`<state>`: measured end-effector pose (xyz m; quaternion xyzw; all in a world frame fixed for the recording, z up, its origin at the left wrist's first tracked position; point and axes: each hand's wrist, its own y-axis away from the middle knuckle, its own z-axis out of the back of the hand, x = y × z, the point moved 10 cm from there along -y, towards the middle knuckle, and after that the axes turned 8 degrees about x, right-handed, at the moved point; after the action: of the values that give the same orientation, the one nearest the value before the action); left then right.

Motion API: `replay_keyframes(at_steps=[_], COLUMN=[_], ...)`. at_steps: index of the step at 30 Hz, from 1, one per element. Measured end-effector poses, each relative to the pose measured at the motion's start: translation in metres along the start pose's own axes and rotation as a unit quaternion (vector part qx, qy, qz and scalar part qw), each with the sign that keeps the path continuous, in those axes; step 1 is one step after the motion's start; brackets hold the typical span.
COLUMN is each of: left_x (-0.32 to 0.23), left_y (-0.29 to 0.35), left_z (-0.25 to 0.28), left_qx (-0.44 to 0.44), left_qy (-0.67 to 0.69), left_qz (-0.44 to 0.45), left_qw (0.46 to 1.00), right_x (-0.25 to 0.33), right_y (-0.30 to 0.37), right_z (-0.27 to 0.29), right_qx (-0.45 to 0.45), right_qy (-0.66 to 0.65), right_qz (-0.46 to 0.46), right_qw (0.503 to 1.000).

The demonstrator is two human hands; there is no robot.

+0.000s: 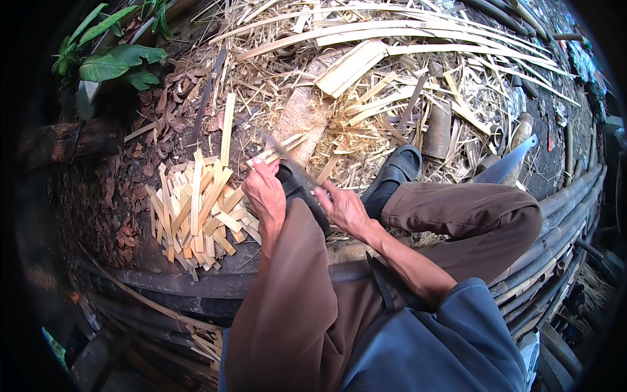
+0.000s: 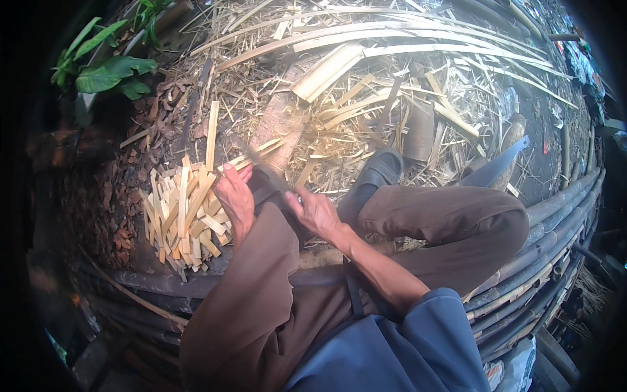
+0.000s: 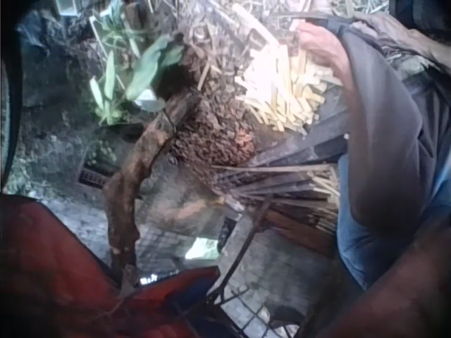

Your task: The person sits on the ground and uses a machete to split bamboo strips into smaller pieces. They repeatedly position the bamboo on a wooden block, strike it with the machete, and gather the resulting pieces into a pile.

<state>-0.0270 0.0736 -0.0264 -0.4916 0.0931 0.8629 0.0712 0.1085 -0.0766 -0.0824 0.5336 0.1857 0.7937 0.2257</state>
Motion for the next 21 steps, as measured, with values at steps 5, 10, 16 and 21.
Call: replay_keyframes(at_steps=[5,10,16,21], left_x=[0.001,-0.003,-0.008,-0.002], left_y=[-0.005,0.002,0.006,0.0], left_z=[-0.013,-0.015,-0.021,-0.012], left_qx=[0.062,0.025,0.05,0.028], left_qy=[-0.069,0.085,0.053,0.096], left_qz=[0.017,0.01,0.019,0.012], left_qw=[0.996,0.996,0.997,0.995], right_x=[0.011,-0.031,-0.044,-0.064], right_y=[0.012,-0.008,-0.011,-0.013], right_z=[0.011,0.008,0.013,0.006], right_qx=[-0.016,0.003,-0.028,-0.07], right_qy=[0.035,-0.023,-0.027,-0.04], right_qz=[0.057,-0.04,-0.041,-0.03], right_qw=[0.998,0.999,0.998,0.996])
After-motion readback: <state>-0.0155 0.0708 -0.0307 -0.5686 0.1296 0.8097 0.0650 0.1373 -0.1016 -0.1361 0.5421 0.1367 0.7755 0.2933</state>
